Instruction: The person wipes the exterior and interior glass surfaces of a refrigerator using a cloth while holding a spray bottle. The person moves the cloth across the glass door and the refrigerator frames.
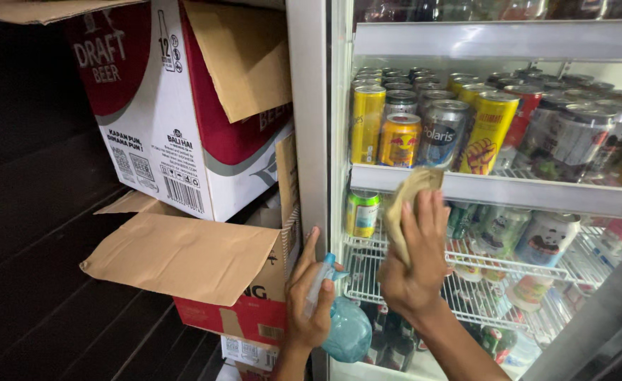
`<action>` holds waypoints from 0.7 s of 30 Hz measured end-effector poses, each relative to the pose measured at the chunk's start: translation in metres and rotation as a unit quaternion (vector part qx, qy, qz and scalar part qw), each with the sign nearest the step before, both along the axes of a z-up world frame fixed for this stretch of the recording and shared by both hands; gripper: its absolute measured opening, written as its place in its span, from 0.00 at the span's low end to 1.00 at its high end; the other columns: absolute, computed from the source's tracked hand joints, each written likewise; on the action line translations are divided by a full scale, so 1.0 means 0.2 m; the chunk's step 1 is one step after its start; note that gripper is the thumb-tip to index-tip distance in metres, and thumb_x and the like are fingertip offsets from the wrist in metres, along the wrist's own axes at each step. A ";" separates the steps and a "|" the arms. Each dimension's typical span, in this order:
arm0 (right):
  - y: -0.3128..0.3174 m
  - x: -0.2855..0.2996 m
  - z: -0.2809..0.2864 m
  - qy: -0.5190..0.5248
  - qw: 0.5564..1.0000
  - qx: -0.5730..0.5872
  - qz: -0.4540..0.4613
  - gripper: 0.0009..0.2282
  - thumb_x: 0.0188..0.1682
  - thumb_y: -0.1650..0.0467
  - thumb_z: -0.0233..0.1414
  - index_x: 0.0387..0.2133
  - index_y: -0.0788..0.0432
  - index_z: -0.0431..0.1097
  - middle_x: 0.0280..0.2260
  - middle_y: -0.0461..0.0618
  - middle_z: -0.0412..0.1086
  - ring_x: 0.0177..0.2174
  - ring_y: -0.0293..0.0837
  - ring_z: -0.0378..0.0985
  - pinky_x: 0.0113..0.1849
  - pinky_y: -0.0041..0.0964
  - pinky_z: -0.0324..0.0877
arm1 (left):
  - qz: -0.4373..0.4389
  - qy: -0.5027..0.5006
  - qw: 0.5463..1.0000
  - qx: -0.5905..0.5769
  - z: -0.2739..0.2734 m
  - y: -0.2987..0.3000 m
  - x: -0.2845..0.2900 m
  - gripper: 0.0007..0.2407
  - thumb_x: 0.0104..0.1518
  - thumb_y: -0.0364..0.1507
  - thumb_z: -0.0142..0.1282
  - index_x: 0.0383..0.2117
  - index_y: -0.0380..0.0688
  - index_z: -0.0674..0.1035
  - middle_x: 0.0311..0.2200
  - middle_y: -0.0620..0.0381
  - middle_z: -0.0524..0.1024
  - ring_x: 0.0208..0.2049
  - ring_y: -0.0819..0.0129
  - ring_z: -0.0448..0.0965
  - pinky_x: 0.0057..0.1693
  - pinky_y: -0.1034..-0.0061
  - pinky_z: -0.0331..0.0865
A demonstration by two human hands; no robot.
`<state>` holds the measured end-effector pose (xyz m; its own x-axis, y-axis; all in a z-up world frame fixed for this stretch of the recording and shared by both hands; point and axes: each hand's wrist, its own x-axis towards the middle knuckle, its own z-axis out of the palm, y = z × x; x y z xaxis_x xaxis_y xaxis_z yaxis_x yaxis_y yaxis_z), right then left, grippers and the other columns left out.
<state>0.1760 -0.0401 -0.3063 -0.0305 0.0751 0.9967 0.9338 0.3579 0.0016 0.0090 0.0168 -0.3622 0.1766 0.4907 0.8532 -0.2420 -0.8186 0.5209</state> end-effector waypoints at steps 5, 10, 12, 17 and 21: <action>0.17 -0.19 0.19 -0.105 0.979 -0.072 -0.162 0.26 0.54 0.66 0.48 0.66 0.65 0.59 0.67 0.61 0.53 0.67 0.62 0.47 0.63 0.64 0.34 | -0.011 0.000 1.000 0.005 -0.01 0.02 -0.03 0.26 0.69 0.44 0.40 0.44 0.24 0.79 0.69 0.28 0.60 0.71 0.42 0.62 0.70 0.59 0.55; 0.11 -0.11 0.13 -0.203 0.958 -0.106 -0.174 0.25 0.55 0.65 0.48 0.67 0.57 0.61 0.68 0.50 0.57 0.67 0.53 0.54 0.66 0.57 0.40 | -0.033 -0.008 0.999 -0.003 -0.06 0.04 -0.01 0.29 0.68 0.48 0.39 0.44 0.23 0.78 0.70 0.27 0.56 0.70 0.43 0.62 0.70 0.59 0.55; 0.08 -0.04 0.07 -0.221 0.951 -0.105 -0.190 0.25 0.55 0.65 0.48 0.67 0.54 0.62 0.67 0.47 0.58 0.67 0.50 0.55 0.66 0.56 0.41 | -0.012 0.019 1.000 -0.008 -0.06 0.00 0.02 0.28 0.67 0.48 0.40 0.38 0.27 0.80 0.71 0.27 0.55 0.66 0.44 0.67 0.65 0.60 0.61; -0.01 0.12 -0.05 -0.191 0.949 -0.103 -0.228 0.25 0.52 0.66 0.49 0.65 0.52 0.64 0.67 0.45 0.59 0.66 0.49 0.56 0.66 0.54 0.40 | 0.025 0.052 0.997 0.047 -0.05 -0.12 0.16 0.28 0.69 0.48 0.39 0.40 0.28 0.80 0.69 0.25 0.58 0.70 0.40 0.64 0.68 0.59 0.60; -0.10 0.28 -0.10 -0.168 0.951 -0.100 -0.239 0.25 0.53 0.66 0.50 0.65 0.53 0.64 0.66 0.47 0.59 0.67 0.52 0.55 0.66 0.54 0.37 | -0.003 0.076 0.996 0.055 -0.04 -0.19 0.30 0.28 0.68 0.49 0.40 0.41 0.30 0.81 0.68 0.26 0.60 0.67 0.40 0.69 0.65 0.61 0.66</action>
